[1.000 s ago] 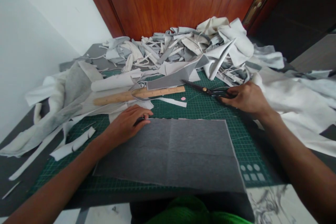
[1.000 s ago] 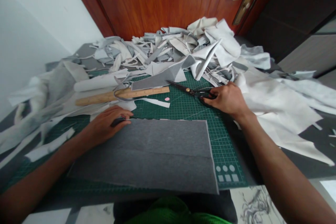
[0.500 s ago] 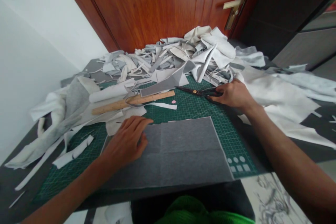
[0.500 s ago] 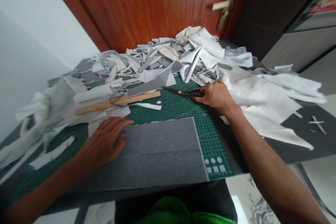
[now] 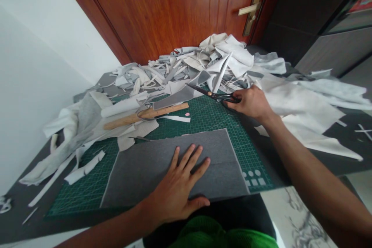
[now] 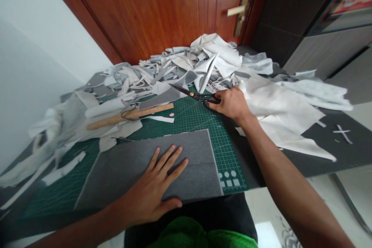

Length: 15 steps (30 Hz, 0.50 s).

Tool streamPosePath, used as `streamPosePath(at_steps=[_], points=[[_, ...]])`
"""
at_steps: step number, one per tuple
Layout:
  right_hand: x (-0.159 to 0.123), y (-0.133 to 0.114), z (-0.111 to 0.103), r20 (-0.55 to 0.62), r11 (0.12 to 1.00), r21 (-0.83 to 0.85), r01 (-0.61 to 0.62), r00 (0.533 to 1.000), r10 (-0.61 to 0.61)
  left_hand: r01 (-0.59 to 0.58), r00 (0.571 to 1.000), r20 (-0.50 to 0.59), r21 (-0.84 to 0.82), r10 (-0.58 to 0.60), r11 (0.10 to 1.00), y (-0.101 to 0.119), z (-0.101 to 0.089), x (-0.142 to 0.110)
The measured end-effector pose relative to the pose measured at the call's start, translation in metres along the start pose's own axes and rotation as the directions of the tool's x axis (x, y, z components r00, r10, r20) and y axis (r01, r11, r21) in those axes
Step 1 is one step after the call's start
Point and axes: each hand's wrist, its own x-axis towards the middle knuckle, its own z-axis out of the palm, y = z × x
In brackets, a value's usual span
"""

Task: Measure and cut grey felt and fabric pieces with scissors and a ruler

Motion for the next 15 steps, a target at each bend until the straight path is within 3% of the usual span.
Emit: streamPosePath(at_steps=[8,15], points=[[-0.001,0.002,0.002,0.085,0.993,-0.014,0.118,0.99,-0.117,-0.014,1.0,-0.007,-0.075,0.013,0.997,0.004,-0.008,0.013],[0.0,0.006,0.004,0.069,1.0,-0.006,-0.01,0.998,0.011,-0.082,0.997,-0.001,-0.017,0.082,0.996,-0.02,-0.022,-0.024]])
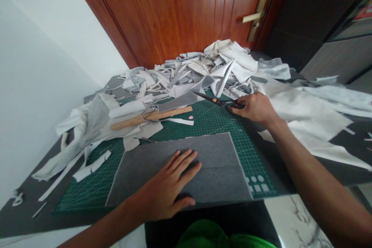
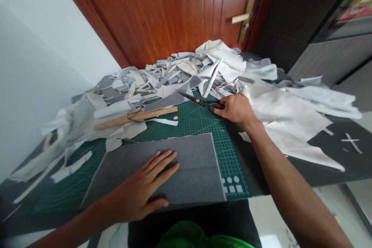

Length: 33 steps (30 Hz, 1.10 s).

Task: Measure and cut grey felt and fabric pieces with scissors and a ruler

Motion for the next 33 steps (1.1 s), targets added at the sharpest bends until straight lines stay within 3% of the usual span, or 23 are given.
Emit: streamPosePath(at_steps=[4,9,15,19,22,24,27,30,33], points=[[-0.001,-0.004,-0.002,0.054,0.998,0.041,-0.048,0.998,0.046,-0.049,0.998,0.042,0.101,0.045,0.994,0.01,0.014,-0.016],[-0.003,-0.015,0.0,0.034,0.998,0.028,-0.065,0.997,0.064,0.005,1.0,0.011,0.149,-0.007,0.989,0.024,0.027,-0.007],[-0.003,-0.011,0.006,0.039,0.992,-0.047,-0.118,0.992,0.119,0.084,0.996,0.038,0.047,-0.086,0.995,0.038,0.021,0.014],[-0.001,-0.005,0.011,0.097,0.99,-0.053,-0.127,0.986,0.132,0.067,0.996,0.063,-0.032,-0.065,0.997,0.036,0.006,0.029],[-0.001,-0.004,0.012,0.117,0.986,-0.051,-0.159,0.979,0.164,0.026,0.999,0.029,-0.117,-0.023,0.993,0.005,-0.02,0.047],[0.0,-0.005,0.011,0.112,0.981,-0.04,-0.19,0.975,0.193,0.147,0.982,-0.103,-0.118,-0.16,0.982,-0.032,-0.041,0.06],[0.0,-0.006,0.009,0.063,0.973,-0.019,-0.23,0.971,0.231,0.353,0.913,-0.259,0.106,-0.317,0.93,-0.094,-0.067,0.071],[0.001,-0.006,0.005,0.007,0.964,0.011,-0.265,0.964,0.264,0.398,0.902,-0.261,0.187,-0.345,0.898,-0.14,-0.076,0.068],[0.001,-0.004,0.002,-0.041,0.961,0.027,-0.276,0.96,0.277,0.362,0.92,-0.245,0.236,-0.305,0.902,-0.158,-0.074,0.061]])
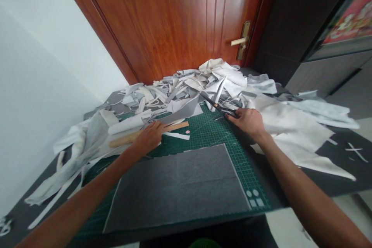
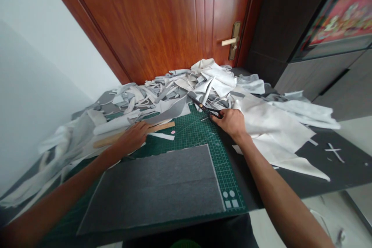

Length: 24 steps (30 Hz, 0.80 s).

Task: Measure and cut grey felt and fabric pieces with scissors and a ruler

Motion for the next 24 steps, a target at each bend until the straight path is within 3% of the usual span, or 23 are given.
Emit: streamPosePath(at_steps=[4,9,13,15,17,20,22,24], points=[[0.0,0.003,0.0,-0.026,1.0,-0.021,-0.008,1.0,0.007,-0.04,0.999,-0.001,-0.002,0.04,0.999,-0.002,0.003,-0.002],[0.0,0.003,0.002,0.027,0.998,-0.058,0.003,1.0,-0.002,-0.079,0.997,0.001,-0.025,0.079,0.997,-0.001,-0.003,0.0],[0.001,0.004,0.004,0.077,0.997,-0.072,0.006,0.997,-0.001,-0.065,0.998,0.014,-0.002,0.065,0.998,-0.001,-0.021,-0.01],[0.002,0.005,0.005,0.09,0.997,-0.072,-0.002,0.996,0.009,-0.187,0.982,0.038,0.017,0.186,0.982,0.008,-0.034,-0.02],[0.002,0.007,0.006,0.095,0.997,-0.071,0.002,0.995,0.005,-0.403,0.915,0.055,0.042,0.4,0.914,0.03,-0.045,-0.033],[0.003,0.01,0.008,0.091,0.998,-0.068,0.017,0.996,-0.011,-0.653,0.757,0.08,0.062,0.648,0.755,0.076,-0.046,-0.051],[0.003,0.011,0.009,0.085,0.997,-0.07,0.022,0.996,-0.016,-0.768,0.641,0.06,0.039,0.765,0.64,0.102,-0.037,-0.059],[0.003,0.011,0.009,0.082,0.997,-0.07,0.021,0.997,-0.015,-0.814,0.581,0.027,0.012,0.813,0.581,0.116,-0.024,-0.064]])
